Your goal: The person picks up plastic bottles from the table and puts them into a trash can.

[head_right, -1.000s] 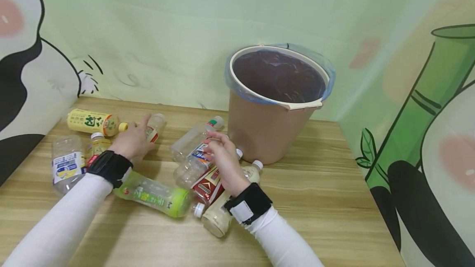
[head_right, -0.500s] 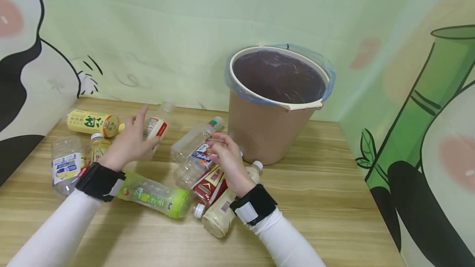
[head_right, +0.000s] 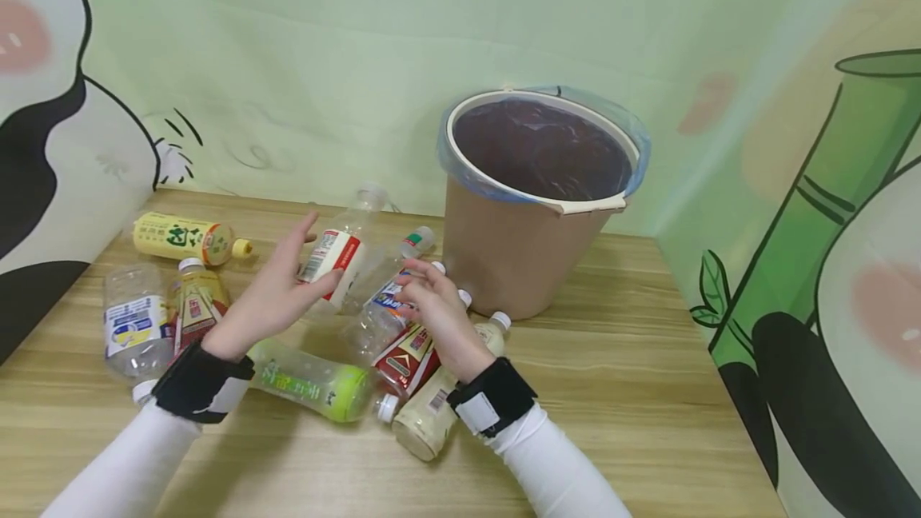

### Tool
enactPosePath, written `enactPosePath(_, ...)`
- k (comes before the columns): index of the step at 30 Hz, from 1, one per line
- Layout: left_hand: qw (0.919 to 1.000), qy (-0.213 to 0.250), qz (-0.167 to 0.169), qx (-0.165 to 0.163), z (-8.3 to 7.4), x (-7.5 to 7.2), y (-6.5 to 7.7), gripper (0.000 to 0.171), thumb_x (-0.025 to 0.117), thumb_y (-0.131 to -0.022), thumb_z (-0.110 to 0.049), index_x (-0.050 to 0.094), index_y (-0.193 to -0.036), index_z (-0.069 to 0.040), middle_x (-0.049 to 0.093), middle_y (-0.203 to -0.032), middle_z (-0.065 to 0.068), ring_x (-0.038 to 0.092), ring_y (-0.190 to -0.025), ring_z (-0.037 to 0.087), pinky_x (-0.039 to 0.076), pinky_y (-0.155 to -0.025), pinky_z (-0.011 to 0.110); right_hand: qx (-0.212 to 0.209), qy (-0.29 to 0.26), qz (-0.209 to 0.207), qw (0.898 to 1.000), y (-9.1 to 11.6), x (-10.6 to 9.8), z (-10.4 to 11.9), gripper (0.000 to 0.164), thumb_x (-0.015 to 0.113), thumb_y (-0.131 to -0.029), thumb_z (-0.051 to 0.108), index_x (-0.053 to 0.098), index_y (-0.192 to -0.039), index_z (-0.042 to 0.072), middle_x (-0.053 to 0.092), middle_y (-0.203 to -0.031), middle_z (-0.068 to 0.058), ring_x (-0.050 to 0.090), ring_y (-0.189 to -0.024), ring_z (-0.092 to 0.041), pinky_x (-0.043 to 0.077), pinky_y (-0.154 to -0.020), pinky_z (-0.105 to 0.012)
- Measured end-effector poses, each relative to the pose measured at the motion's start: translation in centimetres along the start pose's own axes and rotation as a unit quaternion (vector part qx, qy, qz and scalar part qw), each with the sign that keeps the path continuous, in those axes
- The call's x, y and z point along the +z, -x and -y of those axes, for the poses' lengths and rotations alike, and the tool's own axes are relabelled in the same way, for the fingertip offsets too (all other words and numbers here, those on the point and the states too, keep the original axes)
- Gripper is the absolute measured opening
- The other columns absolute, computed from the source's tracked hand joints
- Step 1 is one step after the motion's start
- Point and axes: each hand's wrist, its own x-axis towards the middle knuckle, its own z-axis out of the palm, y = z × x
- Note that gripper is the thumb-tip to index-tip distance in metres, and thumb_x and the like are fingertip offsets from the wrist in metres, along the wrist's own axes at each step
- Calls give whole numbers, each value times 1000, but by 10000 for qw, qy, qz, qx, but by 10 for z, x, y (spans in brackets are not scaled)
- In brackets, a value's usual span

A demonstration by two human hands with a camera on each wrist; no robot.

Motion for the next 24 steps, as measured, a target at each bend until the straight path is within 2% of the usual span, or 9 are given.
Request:
enactPosePath(4,9990,418,105,144,-5,15,5,84,63,-97,-21,11,-161,-4,33,-155,30,50,-128,43,52,-100,56,18,149,229,9996,1,1,0,57,45,-99,8,34,-155,6,46,-150,-26,55,-125,-33,48,-113,-46)
enactPosePath(9,9960,839,285,148,-11,30,12,78,59,-100,-23,14,-160,-2,33,-157,28,53,-126,41,55,-97,51,-38,291,457,9985,2,2,0,61,45,-102,11,26,-159,8,42,-157,-22,50,-135,-36,45,-115,-48)
enactPosePath(14,9927,1157,343,55,-18,40,15,77,58,-101,-28,14,-161,-7,33,-158,25,57,-125,43,56,-97,51,-150,461,302,9984,2,-1,-1,64,45,-102,14,21,-161,12,44,-155,-23,50,-138,-36,44,-116,-49)
enactPosePath(19,9890,1426,397,24,-22,46,18,73,56,-103,-29,16,-161,-12,36,-156,24,59,-125,43,53,-102,54,-212,588,236,9978,4,-6,-1,66,42,-103,22,16,-163,17,34,-161,-17,46,-140,-37,41,-116,-54)
enactPosePath(21,9883,1481,377,17,-22,47,18,71,56,-103,-28,18,-161,-14,38,-156,24,59,-125,42,53,-103,54,-207,604,238,9977,4,-7,-1,64,41,-103,25,17,-162,20,29,-164,-13,47,-138,-34,44,-114,-52)
enactPosePath(24,9885,1475,324,2,-21,49,18,68,55,-103,-27,20,-159,-14,43,-152,23,61,-123,41,53,-102,53,-209,626,191,9976,4,-9,-1,62,41,-103,26,20,-162,23,36,-158,-14,56,-125,-27,51,-103,-40)
